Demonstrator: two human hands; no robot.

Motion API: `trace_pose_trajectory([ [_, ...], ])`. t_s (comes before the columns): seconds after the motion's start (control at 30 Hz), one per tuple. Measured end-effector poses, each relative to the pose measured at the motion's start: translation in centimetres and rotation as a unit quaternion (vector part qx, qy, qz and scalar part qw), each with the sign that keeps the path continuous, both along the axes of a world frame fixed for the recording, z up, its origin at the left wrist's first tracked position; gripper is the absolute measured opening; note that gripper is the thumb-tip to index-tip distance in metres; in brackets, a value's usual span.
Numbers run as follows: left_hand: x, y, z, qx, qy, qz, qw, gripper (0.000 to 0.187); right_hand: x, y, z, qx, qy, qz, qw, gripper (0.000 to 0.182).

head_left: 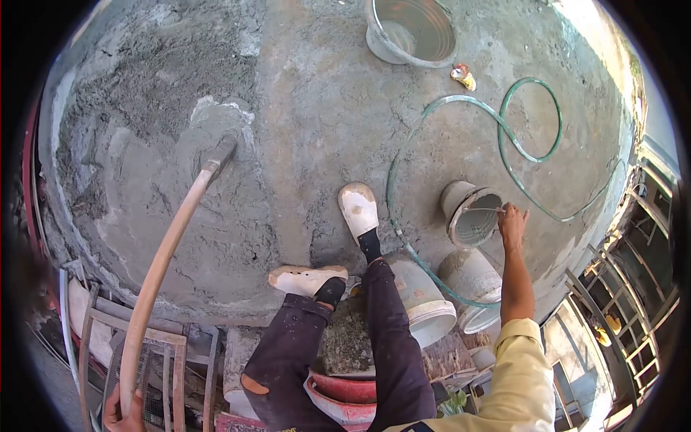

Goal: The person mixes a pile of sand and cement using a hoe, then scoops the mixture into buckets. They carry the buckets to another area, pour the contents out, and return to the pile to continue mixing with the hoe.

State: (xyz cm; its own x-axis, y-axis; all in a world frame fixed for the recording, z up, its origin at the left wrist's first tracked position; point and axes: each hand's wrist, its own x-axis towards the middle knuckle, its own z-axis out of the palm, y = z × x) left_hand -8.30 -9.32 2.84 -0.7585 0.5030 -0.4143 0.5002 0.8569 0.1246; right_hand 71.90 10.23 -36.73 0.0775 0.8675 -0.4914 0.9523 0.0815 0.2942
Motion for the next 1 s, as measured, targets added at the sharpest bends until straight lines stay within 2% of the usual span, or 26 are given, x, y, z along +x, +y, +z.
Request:
trace_pose_trajectory([
  [0.07, 0.1, -0.2, -0.1, 0.001, -0.008, 0.009, 1.000, 0.032, -0.9, -1.6, 3.9, -0.058, 0.110, -0.146, 0.981, 0.028],
  [0.13, 1.9, 1.0, -0.6, 0.019, -0.001, 0.026, 0.999, 0.032, -3.6, -4.1, 7.6, -0.025, 0.224, -0.048, 0.973, 0.035],
  [0.2, 2.8, 1.3, -1.2, 0.042, -0.004, 0.048, 0.998, 0.032, -9.6, -3.2, 13.2, -0.012, 0.176, -0.158, 0.972, 0.034],
  [0.27, 3.6, 2.7, -1.1, 0.034, -0.011, 0.082, 0.996, 0.034, -11.6, -3.1, 16.2, 0.001, 0.187, -0.154, 0.970, 0.033],
  [0.33, 3.2, 2.4, -1.4, 0.043, 0.009, 0.029, 0.999, 0.034, -13.5, -2.7, 18.7, 0.015, 0.196, -0.148, 0.969, 0.033],
  [0.4, 4.1, 3.5, -0.9, 0.035, 0.035, 0.019, 0.999, 0.034, -15.7, -1.2, 20.0, 0.072, 0.261, -0.126, 0.954, 0.028],
  [0.47, 4.7, 4.5, -0.7, 0.023, 0.065, 0.015, 0.997, 0.035, -18.1, 1.0, 21.1, 0.059, 0.248, -0.127, 0.959, 0.027],
  [0.6, 4.9, 4.5, -0.7, 0.018, 0.078, 0.017, 0.997, 0.037, -21.9, 4.4, 19.2, 0.076, 0.274, -0.088, 0.955, 0.031],
  [0.67, 5.2, 4.6, -0.4, 0.033, 0.081, 0.012, 0.996, 0.035, -24.6, 5.7, 16.4, 0.082, 0.314, -0.050, 0.944, 0.032],
  [0.8, 5.4, 4.5, -0.5, 0.014, 0.083, 0.034, 0.996, 0.034, -27.8, 8.6, 10.0, 0.042, 0.321, -0.028, 0.946, 0.033],
  [0.9, 5.8, 3.9, -1.6, 0.029, 0.092, 0.042, 0.994, 0.034, -29.9, 8.9, 5.6, -0.003, 0.330, 0.032, 0.944, 0.032],
  [1.0, 6.7, 3.5, -1.7, 0.039, 0.080, 0.053, 0.995, 0.031, -31.5, 4.4, 2.0, -0.047, 0.358, 0.111, 0.926, 0.033],
])
